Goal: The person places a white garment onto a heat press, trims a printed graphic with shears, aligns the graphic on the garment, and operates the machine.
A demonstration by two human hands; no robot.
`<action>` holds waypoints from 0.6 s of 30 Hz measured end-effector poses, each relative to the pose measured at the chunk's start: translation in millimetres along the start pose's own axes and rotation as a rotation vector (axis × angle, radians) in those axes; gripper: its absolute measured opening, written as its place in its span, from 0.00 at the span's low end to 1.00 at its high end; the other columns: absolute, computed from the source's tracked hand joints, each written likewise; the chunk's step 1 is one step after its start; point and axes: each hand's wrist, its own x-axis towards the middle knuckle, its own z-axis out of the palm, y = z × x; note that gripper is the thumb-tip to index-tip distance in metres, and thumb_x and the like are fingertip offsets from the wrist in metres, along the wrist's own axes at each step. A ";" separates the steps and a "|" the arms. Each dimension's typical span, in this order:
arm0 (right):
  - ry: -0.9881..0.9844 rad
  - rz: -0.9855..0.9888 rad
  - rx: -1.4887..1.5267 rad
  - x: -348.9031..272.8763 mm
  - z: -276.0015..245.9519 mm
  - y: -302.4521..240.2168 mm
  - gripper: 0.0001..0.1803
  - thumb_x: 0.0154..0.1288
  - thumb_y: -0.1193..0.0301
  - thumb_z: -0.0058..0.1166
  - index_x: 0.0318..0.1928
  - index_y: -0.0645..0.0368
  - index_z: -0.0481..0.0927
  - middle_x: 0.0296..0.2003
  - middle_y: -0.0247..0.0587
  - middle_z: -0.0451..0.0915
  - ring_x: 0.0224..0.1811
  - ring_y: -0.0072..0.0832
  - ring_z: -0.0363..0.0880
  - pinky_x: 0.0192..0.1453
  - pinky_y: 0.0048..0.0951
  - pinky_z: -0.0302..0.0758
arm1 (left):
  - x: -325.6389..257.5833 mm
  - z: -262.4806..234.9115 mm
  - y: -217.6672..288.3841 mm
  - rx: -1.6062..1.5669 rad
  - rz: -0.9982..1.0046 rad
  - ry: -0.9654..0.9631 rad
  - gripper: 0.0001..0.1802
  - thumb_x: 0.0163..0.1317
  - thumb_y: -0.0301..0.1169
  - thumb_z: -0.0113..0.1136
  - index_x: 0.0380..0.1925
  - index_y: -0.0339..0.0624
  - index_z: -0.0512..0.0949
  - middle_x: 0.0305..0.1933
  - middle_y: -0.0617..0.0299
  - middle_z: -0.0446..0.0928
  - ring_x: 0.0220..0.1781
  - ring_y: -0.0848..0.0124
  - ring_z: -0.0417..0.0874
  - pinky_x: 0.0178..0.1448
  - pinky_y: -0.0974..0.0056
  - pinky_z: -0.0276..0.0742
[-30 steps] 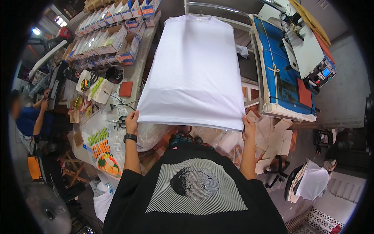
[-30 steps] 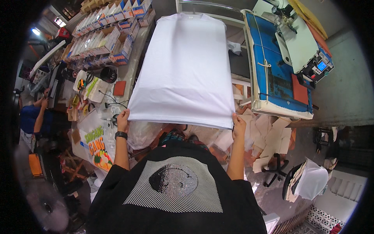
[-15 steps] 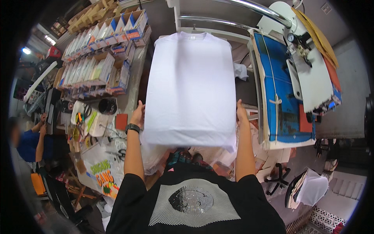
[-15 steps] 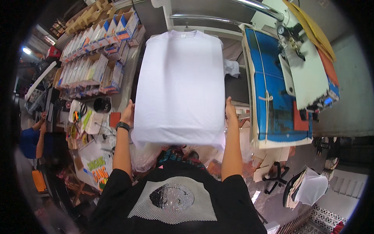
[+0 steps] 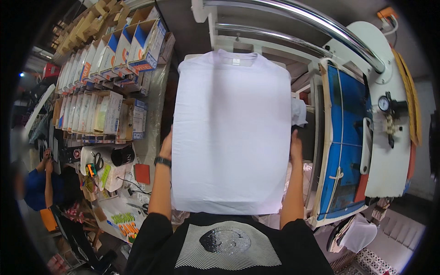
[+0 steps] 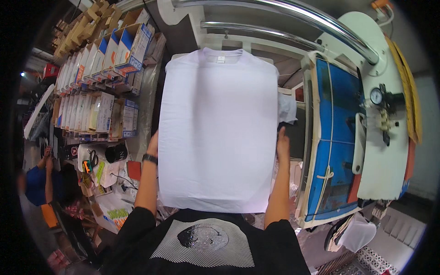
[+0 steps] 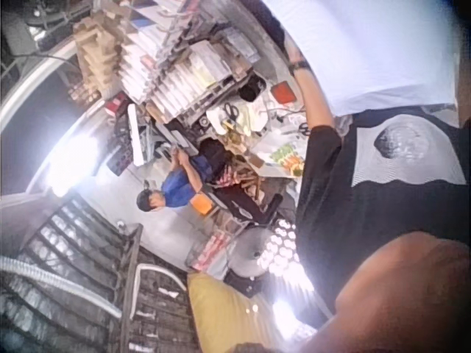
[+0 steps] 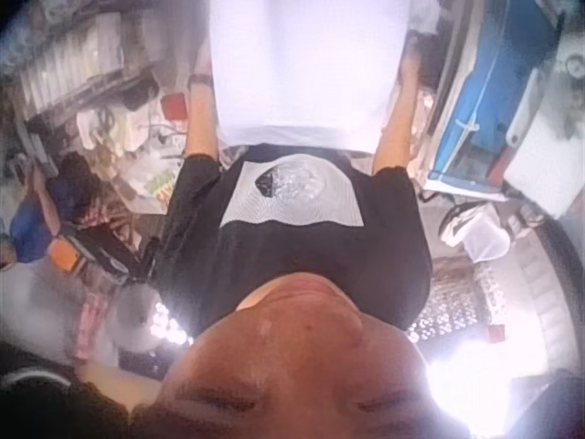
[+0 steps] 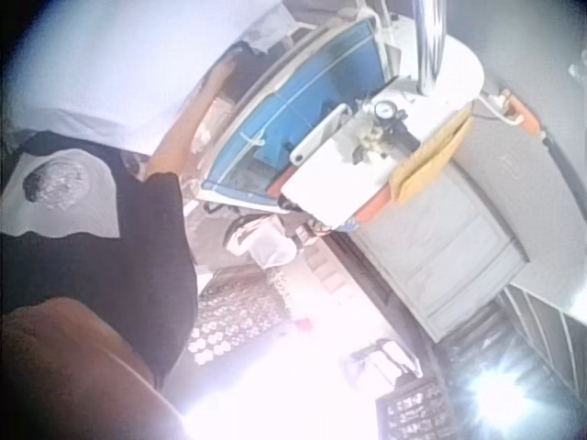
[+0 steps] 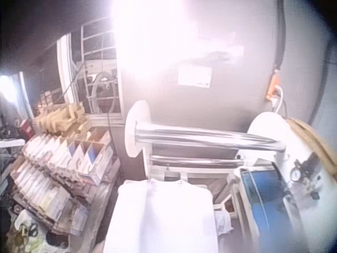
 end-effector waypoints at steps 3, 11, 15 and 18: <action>-0.029 -0.130 0.148 17.9 7.1 -51.2 0.40 0.73 0.40 0.41 0.51 0.72 0.81 0.43 0.50 0.84 0.44 0.31 0.81 0.49 0.33 0.75 | 46.0 2.2 33.5 0.048 0.128 -0.011 0.35 0.72 0.55 0.49 0.59 0.29 0.74 0.56 0.54 0.79 0.55 0.68 0.80 0.57 0.65 0.77; 0.074 0.084 0.208 20.9 15.5 -58.5 0.31 0.74 0.51 0.49 0.49 0.72 0.81 0.43 0.46 0.84 0.40 0.29 0.81 0.45 0.32 0.76 | 12.7 31.8 55.1 0.101 0.073 0.212 0.29 0.77 0.48 0.45 0.55 0.28 0.75 0.52 0.54 0.81 0.51 0.68 0.81 0.56 0.64 0.77; -0.023 0.045 0.438 32.4 9.1 -38.0 0.31 0.73 0.50 0.51 0.54 0.71 0.78 0.47 0.48 0.83 0.40 0.30 0.83 0.43 0.33 0.79 | 34.5 1.0 32.3 -0.056 0.289 0.186 0.30 0.75 0.50 0.47 0.55 0.29 0.75 0.52 0.54 0.80 0.52 0.69 0.81 0.56 0.64 0.77; -0.012 0.052 0.456 34.9 6.6 -38.8 0.30 0.74 0.51 0.50 0.54 0.71 0.78 0.47 0.48 0.83 0.41 0.31 0.84 0.45 0.34 0.80 | 31.2 10.1 43.7 -0.023 0.198 0.193 0.29 0.75 0.49 0.47 0.56 0.30 0.75 0.53 0.54 0.80 0.53 0.69 0.81 0.56 0.65 0.76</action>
